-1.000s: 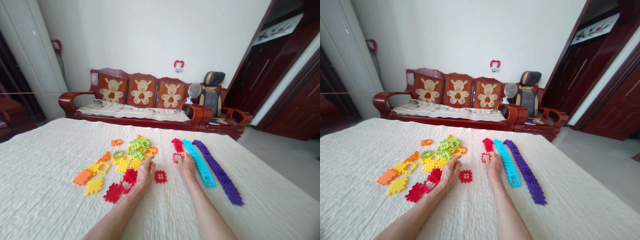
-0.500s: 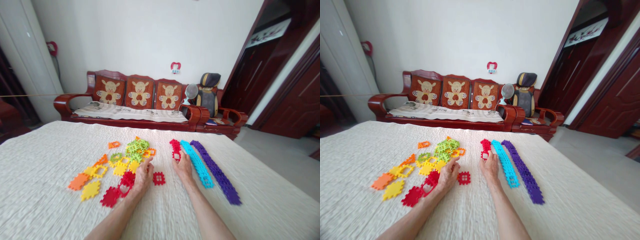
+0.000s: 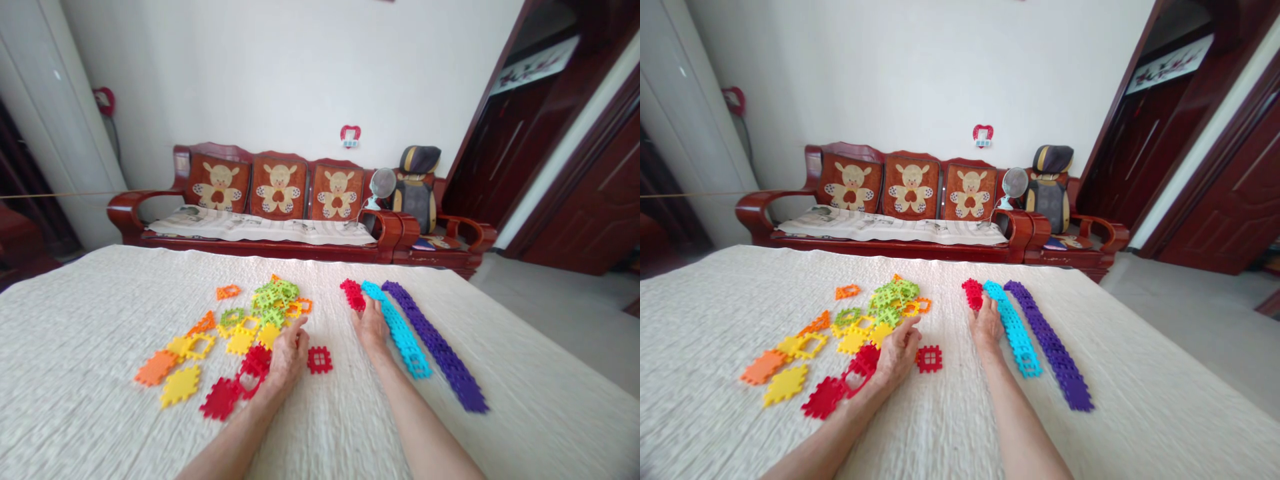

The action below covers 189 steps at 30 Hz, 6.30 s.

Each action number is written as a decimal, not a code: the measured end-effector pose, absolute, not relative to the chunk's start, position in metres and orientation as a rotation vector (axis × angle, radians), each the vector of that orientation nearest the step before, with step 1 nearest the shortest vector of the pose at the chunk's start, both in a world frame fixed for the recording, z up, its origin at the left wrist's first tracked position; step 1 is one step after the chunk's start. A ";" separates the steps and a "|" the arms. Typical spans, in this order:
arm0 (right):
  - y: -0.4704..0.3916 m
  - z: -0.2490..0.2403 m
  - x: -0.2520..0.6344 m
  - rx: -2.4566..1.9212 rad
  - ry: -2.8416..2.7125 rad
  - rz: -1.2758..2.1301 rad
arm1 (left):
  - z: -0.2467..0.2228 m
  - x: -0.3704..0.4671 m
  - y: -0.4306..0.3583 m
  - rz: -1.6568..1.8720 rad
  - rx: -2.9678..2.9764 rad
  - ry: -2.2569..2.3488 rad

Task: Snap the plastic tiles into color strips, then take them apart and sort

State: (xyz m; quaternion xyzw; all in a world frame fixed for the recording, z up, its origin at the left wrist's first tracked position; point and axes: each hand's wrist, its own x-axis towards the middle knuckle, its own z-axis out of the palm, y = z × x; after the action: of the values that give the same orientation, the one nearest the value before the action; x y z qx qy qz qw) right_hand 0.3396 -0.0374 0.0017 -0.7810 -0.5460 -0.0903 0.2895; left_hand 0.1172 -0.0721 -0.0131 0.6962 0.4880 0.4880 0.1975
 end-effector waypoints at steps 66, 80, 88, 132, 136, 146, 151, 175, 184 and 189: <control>-0.150 0.011 0.267 -1.389 -1.996 0.166 | 0.014 0.111 -0.134 0.779 2.574 1.714; -0.058 0.003 0.337 -1.768 -1.347 -0.086 | 0.008 0.109 -0.125 0.805 2.496 1.670; -0.038 -0.009 0.341 -1.932 -1.336 -0.224 | 0.009 0.111 -0.126 0.795 2.476 1.667; -0.089 -0.015 0.298 -1.631 -1.764 -0.169 | 0.031 0.069 -0.136 0.755 2.114 2.158; -0.113 -0.009 0.303 -1.768 -1.793 -0.213 | 0.025 0.061 -0.141 0.668 2.060 2.224; -0.144 -0.004 0.309 -1.826 -1.749 -0.306 | 0.016 0.063 -0.145 0.769 2.136 2.107; -0.143 -0.004 0.307 -1.834 -1.715 -0.310 | 0.007 0.077 -0.149 0.850 2.289 1.901; -0.136 -0.014 0.320 -1.557 -1.340 -0.011 | 0.039 0.138 -0.115 0.943 2.373 1.753; -0.135 -0.013 0.318 -1.561 -1.355 0.001 | 0.027 0.069 -0.165 0.510 2.224 2.153; -0.135 -0.013 0.319 -1.552 -1.323 0.025 | 0.021 0.072 -0.167 0.704 2.346 1.995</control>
State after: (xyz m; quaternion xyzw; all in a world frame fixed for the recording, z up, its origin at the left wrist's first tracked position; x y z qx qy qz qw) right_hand 0.3191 -0.1353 -0.0128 -0.6483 -0.5525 0.0105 0.5237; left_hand 0.0720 -0.1668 0.0206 0.7426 0.6315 0.2228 -0.0087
